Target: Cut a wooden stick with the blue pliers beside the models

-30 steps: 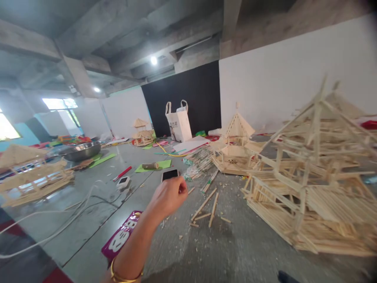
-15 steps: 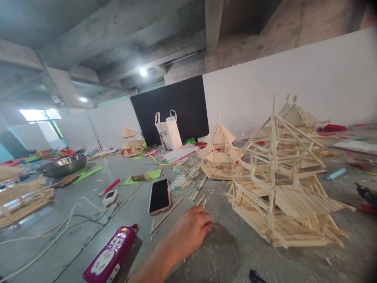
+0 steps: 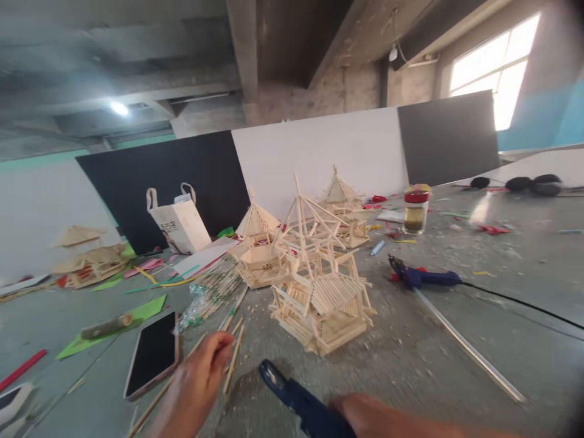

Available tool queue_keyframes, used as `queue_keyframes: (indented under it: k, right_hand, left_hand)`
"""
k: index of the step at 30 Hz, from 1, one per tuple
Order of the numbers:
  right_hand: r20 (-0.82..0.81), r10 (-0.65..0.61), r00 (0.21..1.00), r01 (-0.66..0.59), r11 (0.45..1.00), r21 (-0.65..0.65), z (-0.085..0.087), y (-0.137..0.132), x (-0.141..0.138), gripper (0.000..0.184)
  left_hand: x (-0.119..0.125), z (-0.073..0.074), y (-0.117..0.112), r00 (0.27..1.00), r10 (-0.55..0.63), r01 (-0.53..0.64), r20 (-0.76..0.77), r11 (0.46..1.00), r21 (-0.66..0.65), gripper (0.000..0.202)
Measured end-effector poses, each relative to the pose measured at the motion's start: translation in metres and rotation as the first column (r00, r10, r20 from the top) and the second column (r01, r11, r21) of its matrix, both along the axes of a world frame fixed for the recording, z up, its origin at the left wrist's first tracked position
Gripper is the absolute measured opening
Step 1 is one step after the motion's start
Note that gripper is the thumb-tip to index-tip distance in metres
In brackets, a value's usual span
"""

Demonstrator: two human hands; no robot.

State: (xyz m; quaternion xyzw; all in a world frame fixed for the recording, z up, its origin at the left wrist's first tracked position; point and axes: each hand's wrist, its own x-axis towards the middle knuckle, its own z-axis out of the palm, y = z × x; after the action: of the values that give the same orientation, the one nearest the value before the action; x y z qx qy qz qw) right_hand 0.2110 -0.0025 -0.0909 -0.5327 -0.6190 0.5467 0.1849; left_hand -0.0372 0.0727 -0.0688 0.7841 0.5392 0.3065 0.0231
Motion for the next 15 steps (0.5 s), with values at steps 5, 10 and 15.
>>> queue_keyframes:
  k: [5, 10, 15]
  right_hand:
    - [-0.135, -0.001, 0.991, -0.004, 0.999, -0.033, 0.035, -0.013, 0.004, 0.016]
    - [-0.294, 0.120, 0.948, -0.130, 0.991, -0.014, 0.040, -0.006, 0.002, 0.029]
    - [-0.442, 0.277, 0.854, -0.336, 0.940, -0.061, 0.029, 0.005, 0.007, 0.051]
  left_hand:
    - [-0.010, 0.027, 0.003, 0.941, 0.104, -0.069, 0.322, 0.991, -0.117, 0.034]
    - [0.007, 0.055, -0.011, 0.827, 0.076, -0.034, 0.558, 0.996, -0.086, 0.037]
    - [0.032, 0.062, -0.032, 0.866, 0.004, 0.010, 0.500, 1.000, -0.025, 0.024]
